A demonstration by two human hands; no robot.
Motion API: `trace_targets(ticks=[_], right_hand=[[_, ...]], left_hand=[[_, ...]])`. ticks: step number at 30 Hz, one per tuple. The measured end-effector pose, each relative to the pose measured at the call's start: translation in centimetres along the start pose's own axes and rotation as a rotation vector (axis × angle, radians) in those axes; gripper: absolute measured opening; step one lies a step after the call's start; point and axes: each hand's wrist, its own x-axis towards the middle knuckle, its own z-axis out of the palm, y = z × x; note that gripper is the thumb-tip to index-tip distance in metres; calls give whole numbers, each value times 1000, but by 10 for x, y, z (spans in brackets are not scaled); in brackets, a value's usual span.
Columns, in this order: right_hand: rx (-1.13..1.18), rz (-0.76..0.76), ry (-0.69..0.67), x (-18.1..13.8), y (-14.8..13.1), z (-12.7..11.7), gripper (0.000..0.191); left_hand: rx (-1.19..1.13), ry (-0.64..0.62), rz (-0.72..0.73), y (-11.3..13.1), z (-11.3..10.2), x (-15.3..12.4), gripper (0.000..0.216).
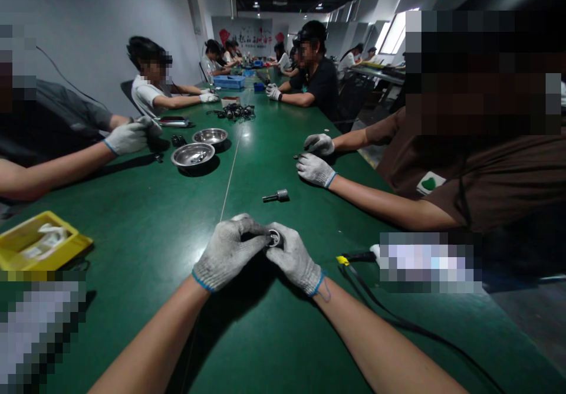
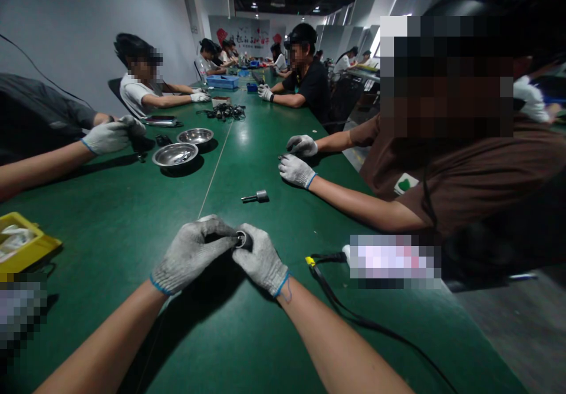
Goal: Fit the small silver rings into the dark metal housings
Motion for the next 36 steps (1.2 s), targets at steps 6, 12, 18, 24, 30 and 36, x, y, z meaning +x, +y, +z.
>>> trace_targets(ticks=[6, 12, 18, 24, 30, 36], right_hand=[[-30, 29, 44, -1, 4, 1, 25], [-31, 11, 84, 0, 9, 5, 31], [-63, -22, 130, 1, 11, 10, 27], [-93, -36, 163, 1, 12, 12, 31], [-103, -29, 185, 1, 11, 11, 25], [-45, 36, 215, 2, 10, 11, 18]], left_hand=[[56, 77, -15, -4, 6, -2, 10], [110, 135, -9, 1, 15, -3, 11], [253, 196, -10, 0, 22, -4, 12], [432, 210, -29, 3, 27, -7, 14], [633, 184, 6, 7, 34, -11, 18], [915, 87, 179, 11, 40, -15, 20]])
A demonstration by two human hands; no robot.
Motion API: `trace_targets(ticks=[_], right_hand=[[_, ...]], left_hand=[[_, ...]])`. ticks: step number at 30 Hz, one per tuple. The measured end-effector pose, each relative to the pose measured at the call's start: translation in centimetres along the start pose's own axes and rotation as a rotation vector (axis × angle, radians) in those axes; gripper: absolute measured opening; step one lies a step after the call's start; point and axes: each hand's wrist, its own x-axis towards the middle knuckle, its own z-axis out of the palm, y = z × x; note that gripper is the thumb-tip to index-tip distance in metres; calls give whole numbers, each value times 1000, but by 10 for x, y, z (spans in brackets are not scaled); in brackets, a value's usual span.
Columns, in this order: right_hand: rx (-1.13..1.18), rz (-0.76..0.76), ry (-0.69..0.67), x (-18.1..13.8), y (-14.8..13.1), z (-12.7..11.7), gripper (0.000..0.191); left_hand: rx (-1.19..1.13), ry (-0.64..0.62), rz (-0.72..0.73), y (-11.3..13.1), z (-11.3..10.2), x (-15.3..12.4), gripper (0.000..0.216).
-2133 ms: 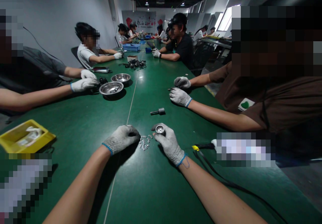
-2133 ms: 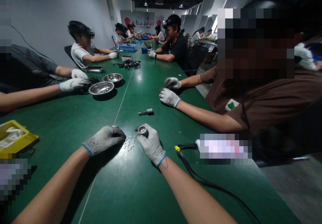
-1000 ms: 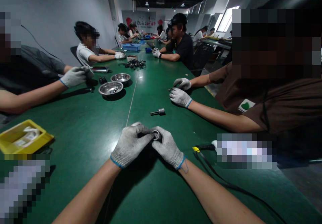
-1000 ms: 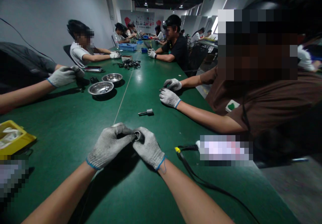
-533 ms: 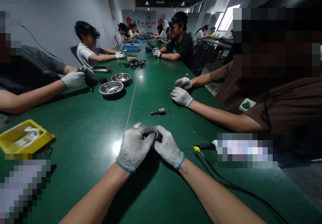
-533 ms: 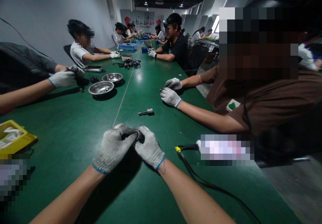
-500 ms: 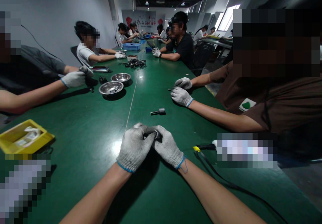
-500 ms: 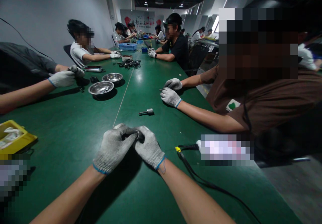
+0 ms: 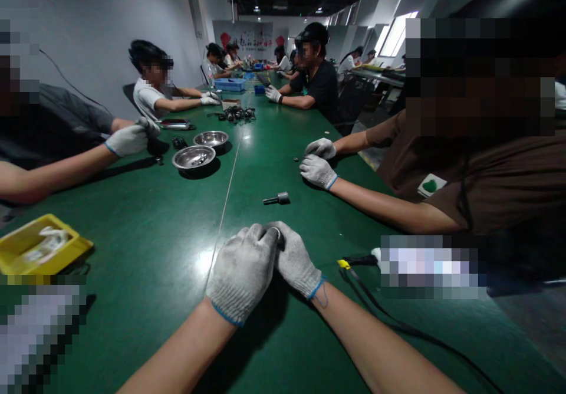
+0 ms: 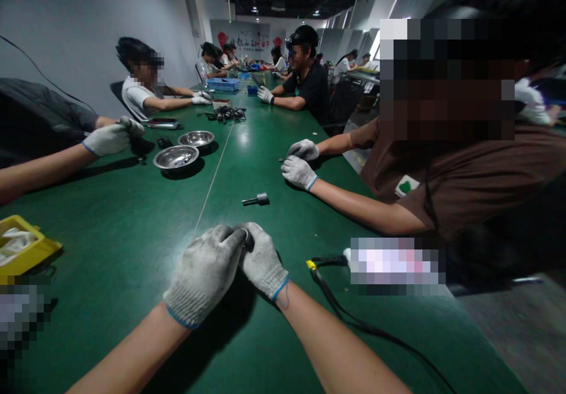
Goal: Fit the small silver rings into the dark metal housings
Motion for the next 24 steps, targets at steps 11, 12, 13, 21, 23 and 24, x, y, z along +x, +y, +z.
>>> trace_targets(ticks=[11, 12, 13, 21, 23, 24], right_hand=[[77, 0, 39, 2, -6, 0, 13], [79, -3, 33, 2, -6, 0, 15], [84, -6, 29, 1, -5, 0, 17], [119, 19, 25, 3, 0, 0, 15], [110, 18, 22, 3, -1, 0, 15], [102, 16, 21, 3, -2, 0, 15]], left_hand=[[-368, 79, -106, -2, 1, -4, 33], [-427, 79, -135, -4, 2, -4, 33], [-485, 77, -161, -5, 3, -3, 34], [-696, 66, -181, -6, 2, 9, 30], [-668, 114, -171, -7, 4, 7, 29], [-645, 136, -159, -7, 5, 5, 29]])
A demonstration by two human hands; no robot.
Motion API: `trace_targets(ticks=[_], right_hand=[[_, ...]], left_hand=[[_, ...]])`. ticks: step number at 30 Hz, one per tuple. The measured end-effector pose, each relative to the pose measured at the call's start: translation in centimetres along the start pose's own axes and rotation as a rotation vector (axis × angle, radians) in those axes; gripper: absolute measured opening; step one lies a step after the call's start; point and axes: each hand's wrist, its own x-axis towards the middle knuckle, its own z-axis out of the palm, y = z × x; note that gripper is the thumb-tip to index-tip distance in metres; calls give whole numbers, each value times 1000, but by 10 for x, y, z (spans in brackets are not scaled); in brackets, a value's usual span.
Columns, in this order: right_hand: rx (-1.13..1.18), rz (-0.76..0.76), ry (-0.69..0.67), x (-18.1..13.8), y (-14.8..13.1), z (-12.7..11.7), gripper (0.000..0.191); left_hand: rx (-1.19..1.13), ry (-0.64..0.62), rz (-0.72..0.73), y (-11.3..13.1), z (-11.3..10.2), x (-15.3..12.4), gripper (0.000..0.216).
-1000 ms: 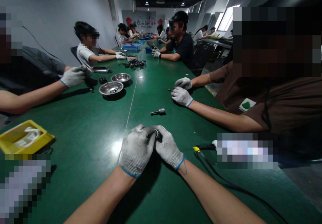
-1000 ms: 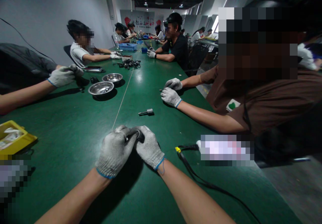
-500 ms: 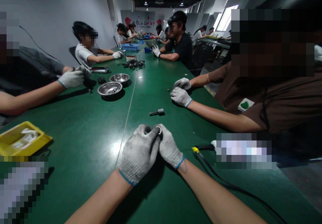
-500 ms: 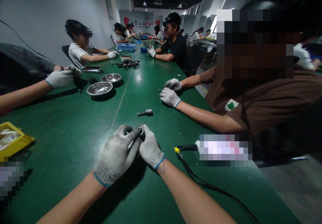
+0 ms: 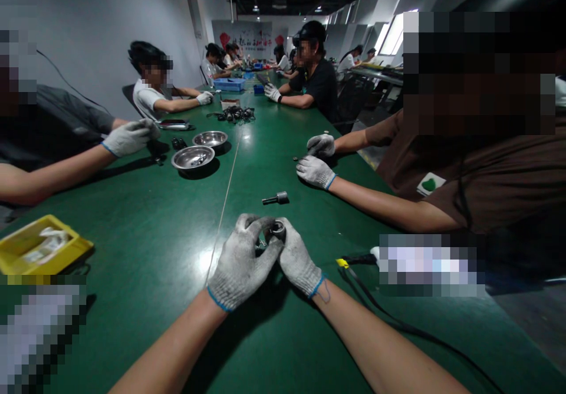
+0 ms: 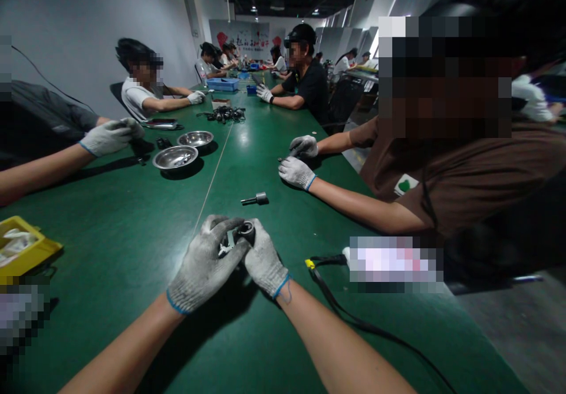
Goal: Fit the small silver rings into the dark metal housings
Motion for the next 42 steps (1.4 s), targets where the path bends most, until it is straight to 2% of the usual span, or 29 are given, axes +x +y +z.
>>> trace_targets(ticks=[5, 7, 9, 10, 11, 15, 16, 18, 28, 34, 42], right_hand=[[-21, -5, -17, -2, -1, 0, 16], [-44, 19, -12, -3, -1, 0, 13], [-71, 29, 3, -5, -1, 0, 18], [-80, 25, 9, -5, 0, 0, 21], [-85, 18, 13, -5, 0, 0, 23], [-98, 27, 31, -5, 3, -2, 27], [-99, 34, 34, -5, 3, -3, 27], [-102, 38, 34, -5, 3, -3, 29], [-130, 16, 41, -5, 2, -2, 30], [-143, 6, -20, -7, -5, -1, 19], [-183, 42, 64, -7, -4, 3, 30]], left_hand=[[49, 10, 107, -8, -4, -3, 29], [20, 71, 60, -14, -12, 2, 29], [14, 149, -64, -23, -22, 10, 31], [13, 129, -123, -29, -27, 13, 31], [0, 73, -181, -36, -31, 17, 29], [-76, -372, -392, -61, -39, 22, 23], [-64, -442, -403, -66, -39, 22, 22], [-50, -508, -388, -72, -40, 21, 22], [-69, -503, -218, -78, -45, 20, 22], [-48, -511, -209, -77, -40, 20, 20], [-34, -487, -185, -81, -38, 17, 19]])
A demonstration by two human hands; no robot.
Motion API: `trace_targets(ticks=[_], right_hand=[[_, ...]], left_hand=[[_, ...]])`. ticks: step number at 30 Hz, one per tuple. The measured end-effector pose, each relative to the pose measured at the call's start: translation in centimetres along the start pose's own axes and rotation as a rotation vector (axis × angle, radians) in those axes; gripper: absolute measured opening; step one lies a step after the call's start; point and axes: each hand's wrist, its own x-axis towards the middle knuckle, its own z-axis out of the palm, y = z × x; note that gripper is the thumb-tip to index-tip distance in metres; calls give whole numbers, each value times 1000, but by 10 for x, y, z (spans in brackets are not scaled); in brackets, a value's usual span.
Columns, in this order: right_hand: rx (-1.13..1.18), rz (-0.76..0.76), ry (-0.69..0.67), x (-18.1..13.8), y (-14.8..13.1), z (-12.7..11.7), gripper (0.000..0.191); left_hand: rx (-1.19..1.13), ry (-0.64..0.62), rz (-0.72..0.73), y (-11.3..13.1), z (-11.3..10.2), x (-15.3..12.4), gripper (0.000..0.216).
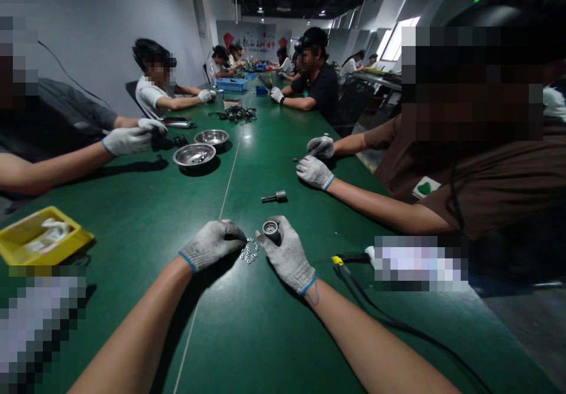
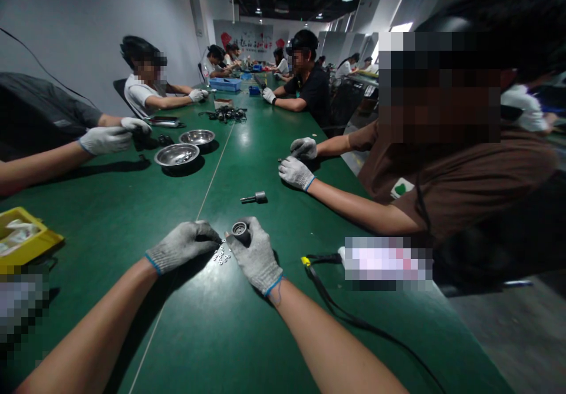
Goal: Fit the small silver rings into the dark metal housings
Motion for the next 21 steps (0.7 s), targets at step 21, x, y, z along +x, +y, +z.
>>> trace_targets(ticks=[21], right_hand=[[-60, -86, -113, -3, 6, -3, 10]], left_hand=[[-439, 286, -19, 35, 14, -5, 16]])
